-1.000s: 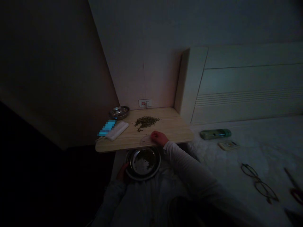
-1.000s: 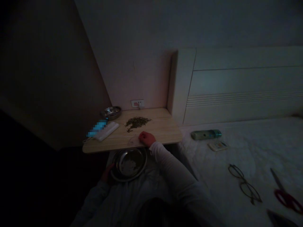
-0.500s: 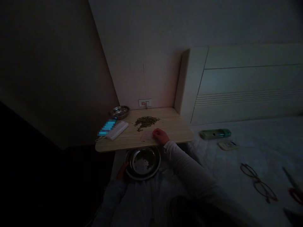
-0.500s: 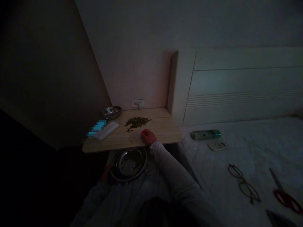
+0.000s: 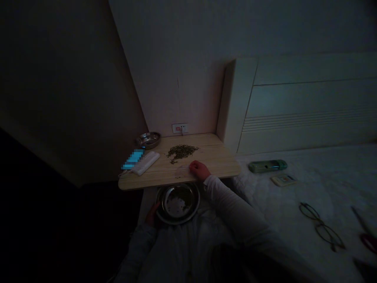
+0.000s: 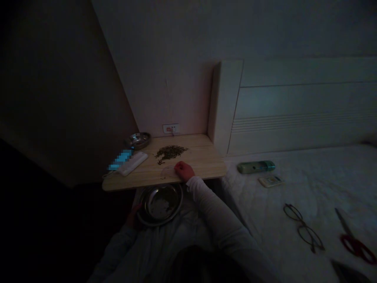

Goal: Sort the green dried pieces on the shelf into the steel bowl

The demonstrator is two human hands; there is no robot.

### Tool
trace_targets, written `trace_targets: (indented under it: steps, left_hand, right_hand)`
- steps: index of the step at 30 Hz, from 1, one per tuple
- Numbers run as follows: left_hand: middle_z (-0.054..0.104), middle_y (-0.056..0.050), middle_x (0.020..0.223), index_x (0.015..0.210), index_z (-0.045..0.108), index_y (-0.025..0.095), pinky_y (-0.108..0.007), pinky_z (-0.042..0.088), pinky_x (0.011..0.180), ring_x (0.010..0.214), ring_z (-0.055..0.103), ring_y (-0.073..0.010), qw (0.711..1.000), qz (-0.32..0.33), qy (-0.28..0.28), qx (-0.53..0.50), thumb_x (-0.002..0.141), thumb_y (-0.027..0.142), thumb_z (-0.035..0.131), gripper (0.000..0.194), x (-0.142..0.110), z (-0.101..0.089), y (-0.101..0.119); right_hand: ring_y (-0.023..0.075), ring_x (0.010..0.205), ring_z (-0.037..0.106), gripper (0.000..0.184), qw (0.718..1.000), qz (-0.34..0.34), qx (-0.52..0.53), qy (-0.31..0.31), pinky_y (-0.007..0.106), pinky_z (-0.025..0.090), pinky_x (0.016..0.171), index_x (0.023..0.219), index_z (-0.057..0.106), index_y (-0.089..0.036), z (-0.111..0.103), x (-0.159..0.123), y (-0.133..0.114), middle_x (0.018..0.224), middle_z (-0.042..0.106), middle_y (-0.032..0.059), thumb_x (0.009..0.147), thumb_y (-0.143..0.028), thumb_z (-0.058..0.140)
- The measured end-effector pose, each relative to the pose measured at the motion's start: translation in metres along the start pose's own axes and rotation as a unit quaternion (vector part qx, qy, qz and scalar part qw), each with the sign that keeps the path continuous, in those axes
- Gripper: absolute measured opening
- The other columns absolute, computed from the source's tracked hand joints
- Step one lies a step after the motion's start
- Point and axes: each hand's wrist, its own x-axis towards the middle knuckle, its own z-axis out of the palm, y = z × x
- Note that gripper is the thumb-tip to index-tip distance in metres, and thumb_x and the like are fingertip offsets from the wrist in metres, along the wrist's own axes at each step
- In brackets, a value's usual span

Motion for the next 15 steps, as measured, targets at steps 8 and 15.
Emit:
trace_targets:
  steps: [8,15]
  left_hand:
    - [0.063,-0.006,0.051,0.053,0.055,0.020,-0.030,0.040,0.079,0.085,0.056,-0.0210,0.998,-0.057,0.016,-0.023,0.067,0.012,0.043,0.020,-0.019,0.012,0.011]
    - [0.063,-0.005,0.050,0.052,0.055,0.019,-0.027,0.040,0.079,0.087,0.056,-0.0191,0.999,-0.034,0.026,-0.008,0.067,0.011,0.043,0.021,-0.009,0.006,0.006]
  right_hand:
    - [0.0081,0.057,0.048,0.009,1.000,0.005,0.017,-0.022,0.020,0.036,0.057,0.069,0.049,-0.017,0.000,-0.001,0.000,0.059,0.055,-0.0026,0.067,-0.024,0.046]
    - [0.0080,0.056,0.047,0.009,1.000,0.007,0.004,-0.031,0.020,0.035,0.056,0.068,0.050,-0.017,-0.001,-0.002,-0.002,0.059,0.054,-0.0027,0.066,-0.024,0.046]
